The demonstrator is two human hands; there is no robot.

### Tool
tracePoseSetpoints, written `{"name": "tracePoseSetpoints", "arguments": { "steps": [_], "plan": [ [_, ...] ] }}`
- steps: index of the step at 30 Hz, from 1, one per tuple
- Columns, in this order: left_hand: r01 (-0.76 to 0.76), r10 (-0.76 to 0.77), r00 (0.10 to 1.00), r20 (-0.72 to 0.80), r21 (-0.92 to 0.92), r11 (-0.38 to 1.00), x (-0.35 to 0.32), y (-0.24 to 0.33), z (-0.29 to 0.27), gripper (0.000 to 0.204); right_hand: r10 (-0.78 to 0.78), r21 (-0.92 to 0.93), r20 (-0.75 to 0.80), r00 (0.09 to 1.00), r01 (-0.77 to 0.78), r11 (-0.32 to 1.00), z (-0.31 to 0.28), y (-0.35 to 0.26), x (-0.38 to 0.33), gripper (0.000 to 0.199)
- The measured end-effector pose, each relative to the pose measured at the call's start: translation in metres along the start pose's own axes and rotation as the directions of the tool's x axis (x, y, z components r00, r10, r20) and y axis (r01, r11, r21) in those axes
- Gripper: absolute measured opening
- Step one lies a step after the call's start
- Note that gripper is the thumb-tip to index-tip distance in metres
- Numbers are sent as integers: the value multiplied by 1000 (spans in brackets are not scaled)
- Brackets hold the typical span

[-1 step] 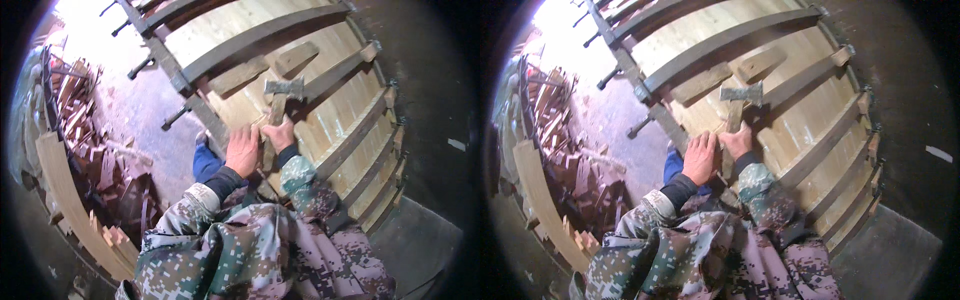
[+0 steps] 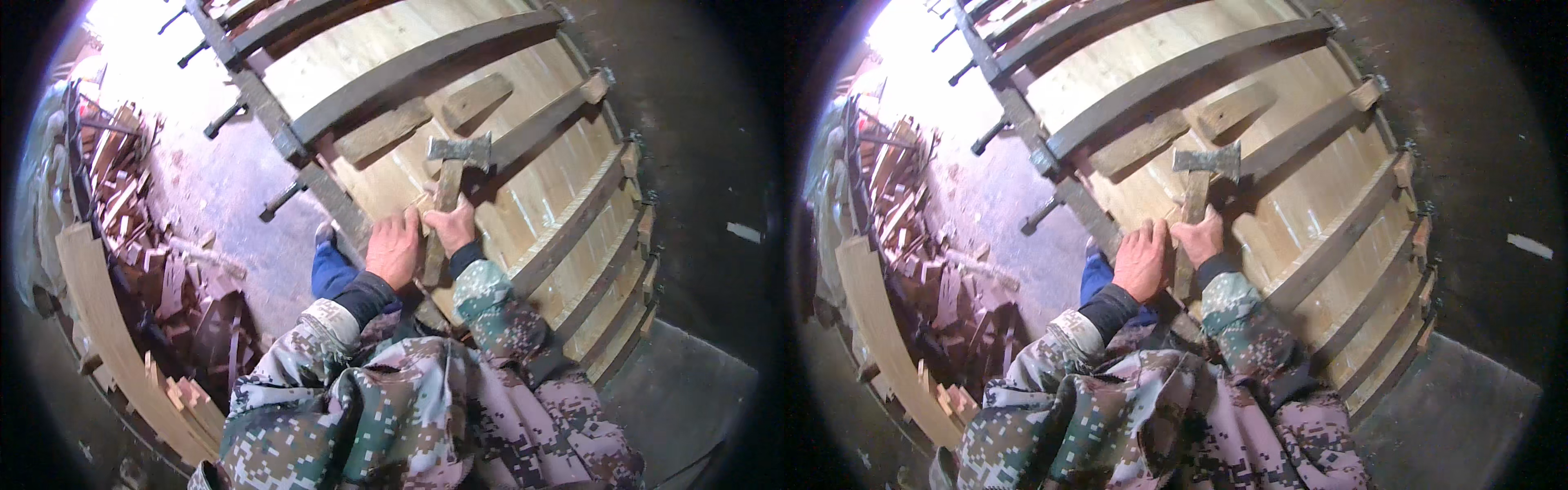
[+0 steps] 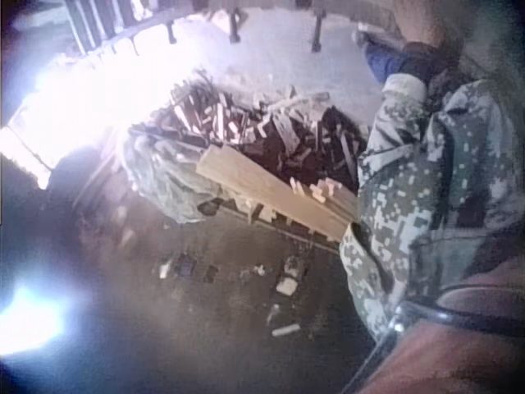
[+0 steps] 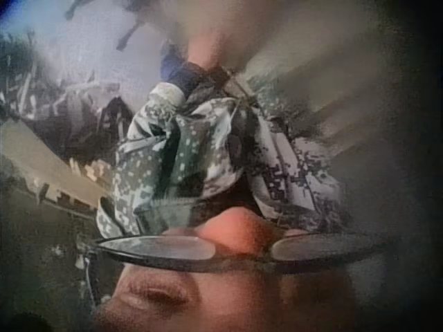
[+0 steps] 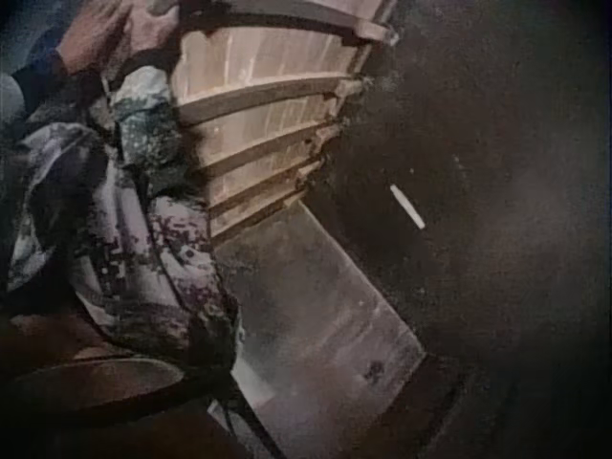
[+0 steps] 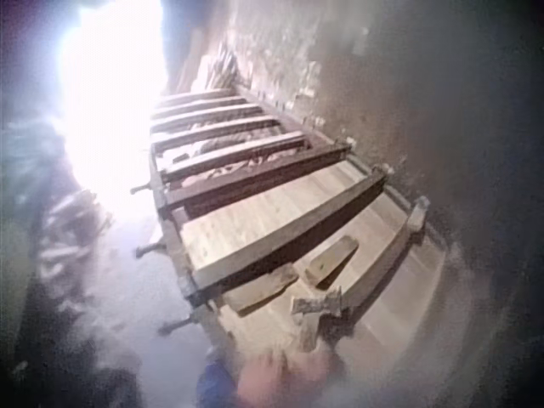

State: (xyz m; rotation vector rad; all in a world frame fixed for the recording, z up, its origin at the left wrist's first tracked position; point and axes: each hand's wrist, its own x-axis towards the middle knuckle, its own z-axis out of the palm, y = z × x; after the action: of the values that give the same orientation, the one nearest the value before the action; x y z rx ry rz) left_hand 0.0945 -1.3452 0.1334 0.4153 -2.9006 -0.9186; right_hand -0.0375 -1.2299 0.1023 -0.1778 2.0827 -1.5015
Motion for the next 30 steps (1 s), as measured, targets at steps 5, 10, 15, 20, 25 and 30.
{"name": "tracePoseSetpoints", "arguments": {
  "steps": [5, 10, 15, 20, 25, 30],
  "plan": [
    [238, -262, 962, -74, -235, 942, 46, -8, 2, 71, 174, 106, -241, 955, -152, 983, -33, 9, -18, 48],
    [129, -161, 963, -218, -153, 980, 129, -50, 0, 75, 215, 215, -292, 932, -155, 964, -89, 24, -64, 53],
    [117, -64, 988, -142, 403, 908, 133, -137, 18, 54, 334, 312, -379, 863, -220, 924, -122, 44, -118, 51],
    [-41, 99, 993, -59, 628, 777, 128, -156, 28, 32, 375, 318, -333, 865, -271, 909, -125, 58, -147, 70],
    [97, -104, 994, -32, -162, 982, 132, -148, -17, 40, 427, 283, -278, 860, -351, 892, -121, 65, -150, 50],
    [394, -381, 900, 212, -771, 500, 120, -156, -69, 35, 391, 227, -220, 894, -342, 912, -119, 69, -143, 51]
  ]
}}
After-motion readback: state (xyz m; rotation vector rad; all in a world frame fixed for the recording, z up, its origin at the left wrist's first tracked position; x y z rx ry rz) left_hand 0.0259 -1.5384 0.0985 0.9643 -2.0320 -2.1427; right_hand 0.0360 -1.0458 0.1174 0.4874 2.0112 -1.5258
